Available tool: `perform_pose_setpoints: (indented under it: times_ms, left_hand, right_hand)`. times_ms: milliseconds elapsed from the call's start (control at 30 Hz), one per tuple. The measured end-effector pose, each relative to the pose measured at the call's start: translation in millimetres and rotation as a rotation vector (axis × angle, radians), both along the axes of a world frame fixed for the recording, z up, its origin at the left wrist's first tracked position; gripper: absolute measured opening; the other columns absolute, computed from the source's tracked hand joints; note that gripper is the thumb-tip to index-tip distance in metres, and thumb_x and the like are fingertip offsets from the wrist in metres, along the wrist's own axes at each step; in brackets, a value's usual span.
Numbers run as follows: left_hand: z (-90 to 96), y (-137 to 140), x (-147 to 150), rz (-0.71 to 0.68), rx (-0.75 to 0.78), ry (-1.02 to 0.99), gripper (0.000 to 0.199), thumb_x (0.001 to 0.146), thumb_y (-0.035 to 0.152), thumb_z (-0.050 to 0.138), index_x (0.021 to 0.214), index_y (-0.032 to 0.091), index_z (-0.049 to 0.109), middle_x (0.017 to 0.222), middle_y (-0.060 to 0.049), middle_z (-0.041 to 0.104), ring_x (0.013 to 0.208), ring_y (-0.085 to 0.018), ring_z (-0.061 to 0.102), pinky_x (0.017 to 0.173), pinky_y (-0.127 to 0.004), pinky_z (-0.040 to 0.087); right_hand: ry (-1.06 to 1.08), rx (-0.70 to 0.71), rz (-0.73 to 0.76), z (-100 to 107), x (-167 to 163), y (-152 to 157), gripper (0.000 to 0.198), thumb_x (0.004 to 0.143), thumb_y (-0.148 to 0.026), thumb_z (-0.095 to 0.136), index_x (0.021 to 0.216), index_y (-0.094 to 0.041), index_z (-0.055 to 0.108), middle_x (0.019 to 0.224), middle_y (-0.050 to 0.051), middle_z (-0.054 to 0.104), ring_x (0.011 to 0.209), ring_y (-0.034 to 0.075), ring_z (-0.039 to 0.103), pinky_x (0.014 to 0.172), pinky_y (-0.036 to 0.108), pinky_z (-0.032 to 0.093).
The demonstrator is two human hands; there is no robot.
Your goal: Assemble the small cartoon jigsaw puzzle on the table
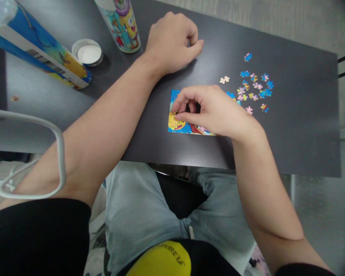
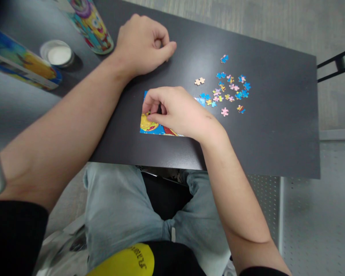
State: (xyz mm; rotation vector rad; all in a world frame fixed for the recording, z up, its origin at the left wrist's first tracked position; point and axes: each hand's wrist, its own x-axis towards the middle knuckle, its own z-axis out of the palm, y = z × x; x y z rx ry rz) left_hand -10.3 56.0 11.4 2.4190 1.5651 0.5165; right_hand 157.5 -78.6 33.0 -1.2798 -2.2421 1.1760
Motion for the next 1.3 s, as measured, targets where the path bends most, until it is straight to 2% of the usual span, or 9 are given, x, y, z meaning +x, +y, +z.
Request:
perform_pose_setpoints:
  times_ms: [133, 300, 433, 500, 600, 700, 933, 1100, 1300]
  left_hand:
    - [-0.4, -0.3, 0.1, 0.009, -0.006, 0.004, 0.037, 0.131, 0.042, 0.078, 0.136, 0.016, 0.105, 0.14, -0.01, 0.098, 0.156, -0.05, 0.087, 0.133, -0.067, 0.068]
    - [-1.1, 1.4, -0.5, 0.022, -0.012, -0.003, 0.041, 0.128, 0.044, 0.074, 0.137, 0.019, 0.105, 0.134, -0.01, 0.098, 0.149, -0.046, 0.09, 0.127, -0.063, 0.07]
    - [-5.8, 8.0, -4.2, 0.049, -0.036, -0.02, 0.038, 0.12, 0.058, 0.07, 0.126, 0.043, 0.105, 0.122, -0.004, 0.097, 0.135, -0.043, 0.089, 0.122, -0.063, 0.067]
    - [-7.7, 10.5, -6.8, 0.051, -0.04, -0.047, 0.041, 0.114, 0.065, 0.067, 0.12, 0.046, 0.103, 0.113, -0.006, 0.095, 0.128, -0.046, 0.086, 0.116, -0.067, 0.065]
    - [-8.4, 10.8, -10.4, 0.061, -0.044, -0.081, 0.046, 0.106, 0.071, 0.064, 0.113, 0.045, 0.101, 0.109, -0.007, 0.093, 0.123, -0.047, 0.083, 0.114, -0.067, 0.063]
    - [-7.4, 8.9, -13.0, 0.078, -0.054, -0.079, 0.054, 0.104, 0.076, 0.063, 0.115, 0.039, 0.101, 0.115, -0.009, 0.094, 0.123, -0.047, 0.082, 0.114, -0.065, 0.063]
    - [-14.2, 12.7, -14.6, 0.111, -0.017, -0.046, 0.057, 0.105, 0.072, 0.06, 0.115, 0.031, 0.099, 0.113, -0.008, 0.091, 0.113, -0.039, 0.08, 0.109, -0.055, 0.059]
    - [-28.3, 23.4, -18.1, 0.098, 0.066, -0.158, 0.042, 0.098, 0.069, 0.074, 0.092, 0.031, 0.091, 0.086, -0.004, 0.078, 0.092, -0.029, 0.065, 0.099, -0.05, 0.05]
    - [-29.3, 25.7, -22.5, 0.049, 0.075, -0.207, 0.04, 0.095, 0.076, 0.075, 0.084, 0.04, 0.089, 0.078, -0.004, 0.075, 0.083, -0.033, 0.056, 0.093, -0.054, 0.048]
  right_hand:
    - [-0.018, 0.025, -0.023, 2.1, 2.0, 0.6, 0.009, 0.109, -0.024, 0.101, 0.112, -0.029, 0.094, 0.105, 0.003, 0.089, 0.092, 0.025, 0.077, 0.086, 0.041, 0.061]
    - [0.022, 0.137, -0.151, 17.1, 24.8, 2.8, 0.006, 0.117, -0.028, 0.095, 0.112, -0.03, 0.094, 0.105, 0.004, 0.09, 0.093, 0.027, 0.077, 0.087, 0.043, 0.061]
    - [0.115, 0.268, -0.286, 23.2, 63.1, 9.2, 0.011, 0.109, -0.018, 0.094, 0.107, -0.029, 0.092, 0.101, 0.004, 0.091, 0.091, 0.026, 0.079, 0.088, 0.043, 0.061]
    - [0.151, 0.302, -0.366, 24.1, 86.4, 11.8, 0.014, 0.104, -0.015, 0.093, 0.103, -0.029, 0.091, 0.102, 0.005, 0.093, 0.092, 0.026, 0.08, 0.089, 0.044, 0.061]
    - [0.079, 0.248, -0.494, 26.6, 120.9, 11.5, 0.007, 0.102, -0.027, 0.098, 0.101, -0.03, 0.091, 0.106, 0.007, 0.094, 0.088, 0.027, 0.075, 0.083, 0.045, 0.059]
    - [-0.074, 0.165, -0.559, 28.9, 144.3, 6.6, 0.018, 0.096, -0.039, 0.107, 0.102, -0.029, 0.093, 0.103, 0.007, 0.091, 0.084, 0.027, 0.071, 0.08, 0.046, 0.057]
    - [-0.142, -0.039, -0.409, 16.5, 141.3, 5.3, 0.03, 0.092, -0.047, 0.112, 0.104, -0.027, 0.093, 0.086, 0.003, 0.086, 0.08, 0.027, 0.079, 0.082, 0.044, 0.064]
    - [-0.151, 0.025, -0.342, 8.6, 133.7, 9.3, 0.023, 0.094, -0.04, 0.109, 0.1, -0.026, 0.091, 0.085, 0.002, 0.084, 0.081, 0.025, 0.077, 0.08, 0.042, 0.06]
    - [-0.183, 0.074, -0.311, 12.3, 133.0, 7.4, 0.025, 0.094, -0.04, 0.108, 0.096, -0.027, 0.087, 0.095, 0.004, 0.087, 0.087, 0.025, 0.074, 0.081, 0.041, 0.06]
